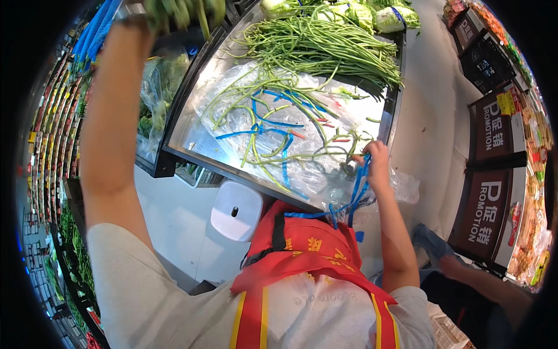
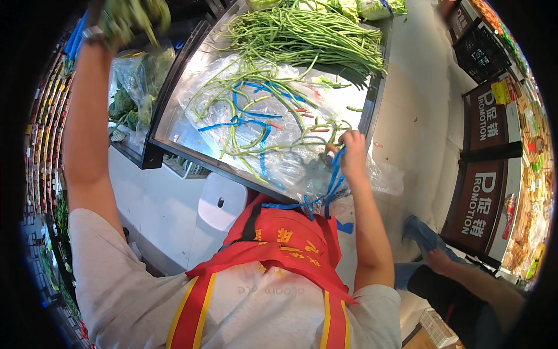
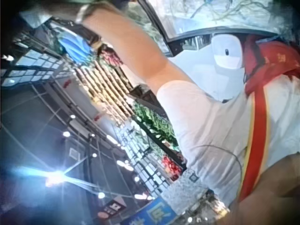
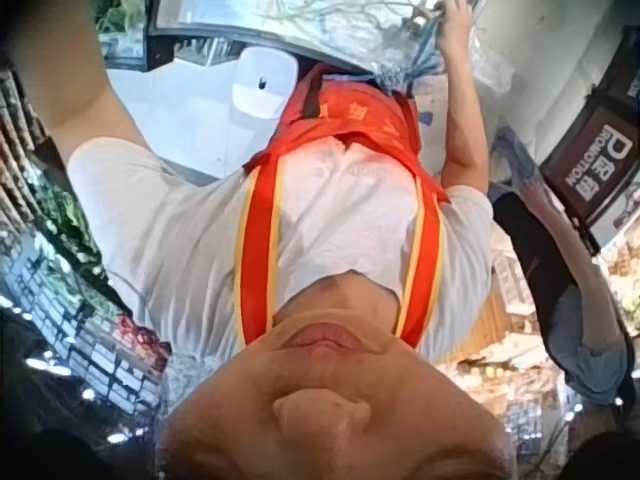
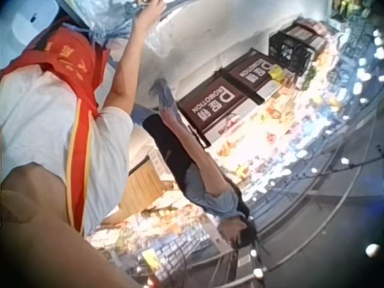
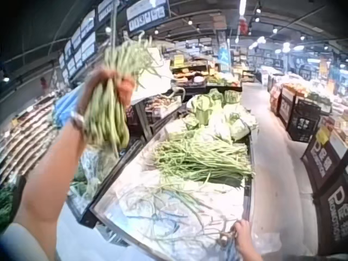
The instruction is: The person gathers long green beans from a display, aligns them into bundles, and ties them with blue plastic ties. The person then places the tied bundles into a clear plastic bag.
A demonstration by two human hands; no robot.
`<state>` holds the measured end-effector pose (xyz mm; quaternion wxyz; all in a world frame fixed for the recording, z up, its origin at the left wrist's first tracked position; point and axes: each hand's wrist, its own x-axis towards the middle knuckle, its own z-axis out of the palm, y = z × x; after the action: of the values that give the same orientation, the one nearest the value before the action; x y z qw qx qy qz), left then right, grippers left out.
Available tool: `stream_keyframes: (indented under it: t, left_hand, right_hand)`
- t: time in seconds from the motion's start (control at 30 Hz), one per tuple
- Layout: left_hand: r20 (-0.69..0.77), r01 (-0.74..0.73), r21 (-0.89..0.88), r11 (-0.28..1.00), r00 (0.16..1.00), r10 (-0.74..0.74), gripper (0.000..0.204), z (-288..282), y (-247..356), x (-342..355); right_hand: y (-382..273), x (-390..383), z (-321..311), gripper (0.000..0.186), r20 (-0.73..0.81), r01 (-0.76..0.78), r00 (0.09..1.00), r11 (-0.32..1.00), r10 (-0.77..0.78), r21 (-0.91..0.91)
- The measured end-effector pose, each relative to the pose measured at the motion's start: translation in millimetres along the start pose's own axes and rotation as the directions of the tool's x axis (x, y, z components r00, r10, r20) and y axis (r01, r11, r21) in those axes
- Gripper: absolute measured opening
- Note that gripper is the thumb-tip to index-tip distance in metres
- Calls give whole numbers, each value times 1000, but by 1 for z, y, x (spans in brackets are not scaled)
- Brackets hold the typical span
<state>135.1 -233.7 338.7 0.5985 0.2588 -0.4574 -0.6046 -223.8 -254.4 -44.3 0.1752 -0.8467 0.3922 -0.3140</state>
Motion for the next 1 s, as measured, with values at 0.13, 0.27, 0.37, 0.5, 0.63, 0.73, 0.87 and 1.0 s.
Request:
stream_keyframes:
  t: [0.13,0.27,0.37,0.5,0.63,0.73,0.87,1.0]
  left_hand:
    - [-340,259,167,951,921,-191,18,-78,-115,-66]
    - [-483,608,-90,789,666,-568,16,-170,-209,-149]
    - [-465,595,-365,716,550,-694,13,-223,-254,-187]
    - [-452,463,-465,755,609,-652,17,-229,-266,-222]
    - [-394,339,-580,740,679,-620,25,-225,-283,-236]
    - [-380,298,-617,728,698,-607,28,-214,-301,-245]
    - [-339,230,-675,701,748,-571,33,-196,-312,-245]
    - [-142,186,-835,517,836,-530,57,-163,-313,-231]
  right_hand:
    - [13,6,-16,29,15,-49,999,994,51,-97]
    - [-39,15,10,44,-85,-60,996,893,24,-447]
    - [-73,-5,74,45,64,-143,988,986,138,83]
    - [-138,-6,144,30,675,-385,721,900,156,204]
    - [-148,-10,184,21,639,-58,747,977,180,-207]
    - [-151,8,163,18,531,7,841,978,107,-209]
    - [-174,60,82,20,168,-17,986,1000,20,-22]
    - [-212,120,24,27,335,-293,929,861,155,415]
